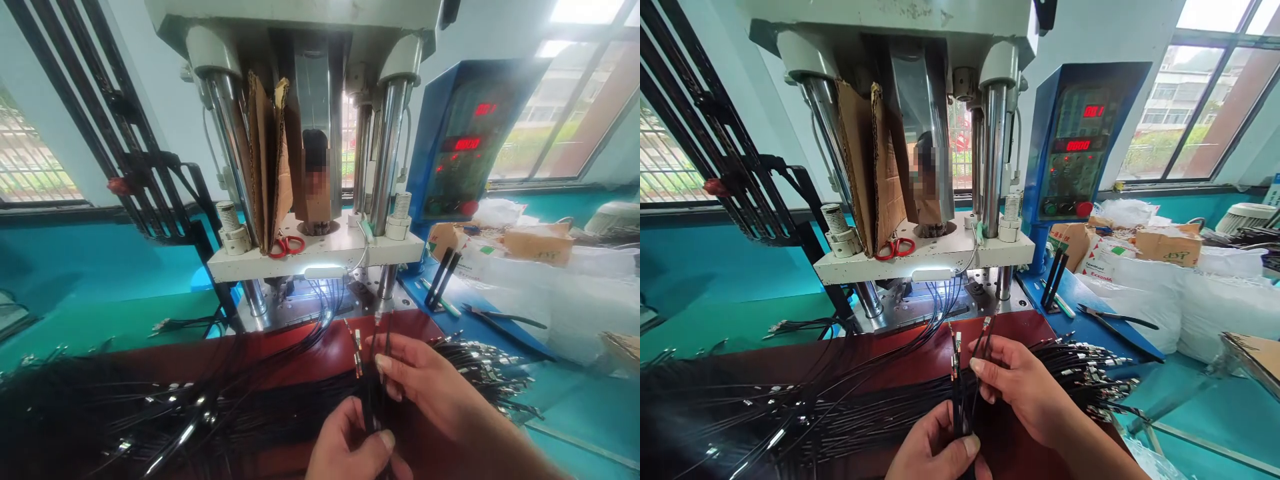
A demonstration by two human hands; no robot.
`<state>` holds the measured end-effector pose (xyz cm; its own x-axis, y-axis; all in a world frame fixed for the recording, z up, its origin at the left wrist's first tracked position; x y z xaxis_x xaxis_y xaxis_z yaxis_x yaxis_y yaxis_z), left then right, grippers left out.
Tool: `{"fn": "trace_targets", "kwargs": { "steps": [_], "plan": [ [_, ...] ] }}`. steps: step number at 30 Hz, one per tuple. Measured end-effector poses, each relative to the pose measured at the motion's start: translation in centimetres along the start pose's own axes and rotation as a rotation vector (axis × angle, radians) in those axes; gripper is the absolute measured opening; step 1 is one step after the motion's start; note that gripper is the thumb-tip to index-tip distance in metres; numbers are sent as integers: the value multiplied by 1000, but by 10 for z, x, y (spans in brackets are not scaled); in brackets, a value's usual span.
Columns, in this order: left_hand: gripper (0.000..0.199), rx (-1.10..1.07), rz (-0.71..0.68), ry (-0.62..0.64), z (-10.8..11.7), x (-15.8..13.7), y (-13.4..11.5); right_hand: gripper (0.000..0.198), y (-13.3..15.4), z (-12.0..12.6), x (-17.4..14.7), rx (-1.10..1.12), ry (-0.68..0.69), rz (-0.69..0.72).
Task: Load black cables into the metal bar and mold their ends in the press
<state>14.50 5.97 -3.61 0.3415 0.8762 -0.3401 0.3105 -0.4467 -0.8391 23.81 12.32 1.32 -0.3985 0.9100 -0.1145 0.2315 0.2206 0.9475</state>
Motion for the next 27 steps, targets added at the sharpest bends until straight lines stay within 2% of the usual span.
{"fn": "trace_targets", "kwargs": {
  "steps": [3, 6, 9, 14, 16, 18, 21, 24, 27],
  "plan": [
    [50, 26, -15, -3, 0, 1, -3, 25, 5, -4, -3, -101, 1, 7],
    [51, 62, -44, -3, 1, 4, -3, 22, 3, -11, -6, -260, 77, -45],
    [48, -22, -48, 9, 1, 6, 1, 19, -2, -14, -9, -360, 107, -81],
    [48, -254, -45, -46, 5, 3, 0, 19, -4, -13, -13, -224, 53, -67],
    [50, -221, -59, -42, 4, 2, -2, 24, -9, -14, -13, -188, 83, -115],
    [45, -97, -102, -10, 2, 3, -4, 28, -12, -15, -10, -173, 110, -153],
    [42, 43, -175, 12, 0, 4, -7, 33, -10, -8, -2, -118, 45, -116],
    [43, 27, -180, 8, -1, 5, -6, 36, -10, -2, 2, -114, -8, -86],
    [44, -55, -161, -4, -1, 6, -6, 35, -17, -6, -1, -225, 37, -141]
  ]
}}
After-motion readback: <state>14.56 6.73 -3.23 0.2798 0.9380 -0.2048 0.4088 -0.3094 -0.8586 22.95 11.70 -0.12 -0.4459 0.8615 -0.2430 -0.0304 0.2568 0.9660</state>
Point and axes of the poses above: each hand's wrist, its own x-axis towards the middle knuckle, its own z-axis out of the back of the hand, y = z × x, the point moved 8 cm from there along x, towards the middle knuckle
